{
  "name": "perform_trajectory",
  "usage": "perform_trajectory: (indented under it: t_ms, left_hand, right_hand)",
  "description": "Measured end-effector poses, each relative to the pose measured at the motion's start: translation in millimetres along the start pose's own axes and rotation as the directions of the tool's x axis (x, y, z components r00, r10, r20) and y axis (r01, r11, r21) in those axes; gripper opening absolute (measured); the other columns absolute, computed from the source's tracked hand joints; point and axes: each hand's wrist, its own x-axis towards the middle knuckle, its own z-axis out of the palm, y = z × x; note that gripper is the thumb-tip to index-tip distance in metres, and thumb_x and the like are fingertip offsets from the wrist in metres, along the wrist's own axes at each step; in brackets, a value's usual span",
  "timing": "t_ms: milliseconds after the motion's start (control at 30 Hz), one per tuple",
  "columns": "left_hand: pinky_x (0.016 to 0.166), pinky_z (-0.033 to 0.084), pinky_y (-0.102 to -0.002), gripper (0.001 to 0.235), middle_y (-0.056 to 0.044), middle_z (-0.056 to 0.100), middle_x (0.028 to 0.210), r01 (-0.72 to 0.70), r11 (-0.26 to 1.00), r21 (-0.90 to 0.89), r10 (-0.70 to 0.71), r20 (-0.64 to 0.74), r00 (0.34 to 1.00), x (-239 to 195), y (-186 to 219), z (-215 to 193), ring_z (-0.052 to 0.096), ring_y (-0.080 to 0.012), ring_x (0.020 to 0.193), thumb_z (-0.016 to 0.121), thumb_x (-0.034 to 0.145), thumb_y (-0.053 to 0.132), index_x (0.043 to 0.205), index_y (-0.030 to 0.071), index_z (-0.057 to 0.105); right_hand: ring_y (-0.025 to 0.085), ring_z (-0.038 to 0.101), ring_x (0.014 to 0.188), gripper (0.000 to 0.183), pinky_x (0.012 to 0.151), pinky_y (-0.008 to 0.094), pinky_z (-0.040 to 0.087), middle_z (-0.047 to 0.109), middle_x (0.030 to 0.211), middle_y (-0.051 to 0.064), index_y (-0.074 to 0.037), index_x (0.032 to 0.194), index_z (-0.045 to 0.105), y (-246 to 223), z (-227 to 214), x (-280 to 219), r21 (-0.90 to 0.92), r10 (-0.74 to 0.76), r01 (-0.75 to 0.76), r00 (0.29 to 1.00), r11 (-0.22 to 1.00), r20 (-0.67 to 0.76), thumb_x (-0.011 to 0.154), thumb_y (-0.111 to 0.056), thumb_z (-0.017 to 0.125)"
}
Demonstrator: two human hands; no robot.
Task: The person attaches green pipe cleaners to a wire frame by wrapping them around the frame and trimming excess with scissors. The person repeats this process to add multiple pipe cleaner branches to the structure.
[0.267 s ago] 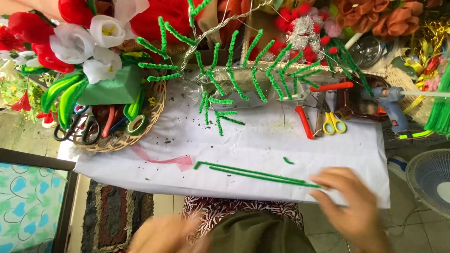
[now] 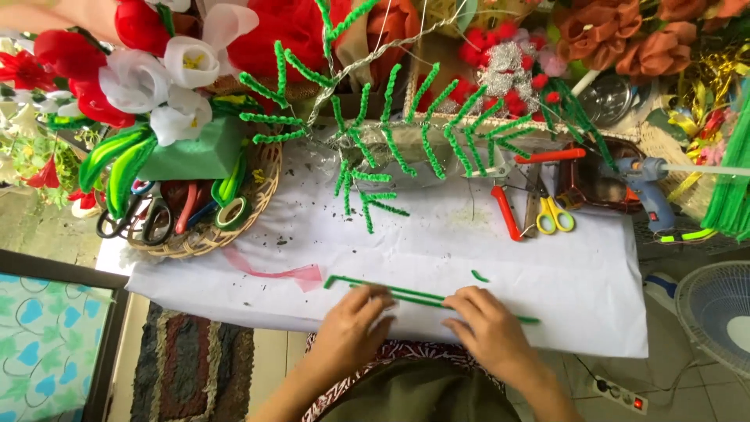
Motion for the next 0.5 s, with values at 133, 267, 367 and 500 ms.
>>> perform_trajectory:
  t_ms: [133, 267, 367, 500]
  left_hand:
    - [0.067, 0.048, -0.030, 0.008, -0.006, 0.062, 0.086, 0.316, 0.838, -0.445, -0.110, 0.430, 0.896, -17.6, 1.9, -6.7, 0.061, -0.0207, 0.073, 0.060, 0.091, 0.015, 0.091, 0.008, 0.062]
    - [0.084, 0.048, -0.031, 0.021, -0.005, 0.064, 0.104, 0.449, 0.820, -0.355, -0.075, 0.711, 0.699, -49.7, -14.3, -1.7, 0.064, -0.0214, 0.094, 0.064, 0.091, 0.026, 0.105, 0.012, 0.066]
    - [0.078, 0.049, -0.028, 0.023, 0.001, 0.063, 0.104, 0.589, 0.746, -0.310, -0.251, 0.689, 0.680, -80.6, -30.2, 14.8, 0.063, -0.0149, 0.094, 0.062, 0.089, 0.033, 0.107, 0.020, 0.068]
    - [0.076, 0.053, -0.026, 0.018, 0.003, 0.067, 0.099, 0.684, 0.723, -0.094, -0.463, 0.668, 0.582, -138.9, -76.7, 27.5, 0.067, -0.0135, 0.088, 0.062, 0.083, 0.034, 0.097, 0.027, 0.072]
  right_hand:
    - [0.022, 0.057, 0.082, 0.020, 0.075, 0.034, 0.049, 0.057, 0.094, 0.003, -0.010, 0.101, 0.063, 5.0, 11.6, 3.8, -0.069, -0.033, 0.030, 0.999, 0.997, -0.044, 0.082, -0.013, 0.069]
    - [0.020, 0.055, 0.078, 0.016, 0.068, 0.032, 0.048, 0.056, 0.090, 0.002, -0.010, 0.096, 0.065, 17.1, 14.3, 9.4, -0.163, 0.002, -0.023, 0.992, 0.986, -0.129, 0.081, -0.014, 0.069]
    - [0.018, 0.054, 0.074, 0.010, 0.066, 0.029, 0.047, 0.058, 0.085, 0.001, -0.009, 0.090, 0.066, 23.2, 12.6, 14.6, -0.187, 0.001, -0.045, 0.974, 0.981, -0.226, 0.081, -0.011, 0.070]
    - [0.018, 0.054, 0.076, 0.008, 0.072, 0.031, 0.047, 0.059, 0.088, 0.002, -0.009, 0.090, 0.066, 28.1, 18.5, 15.1, -0.190, 0.012, -0.062, 0.967, 0.980, -0.254, 0.083, -0.012, 0.068]
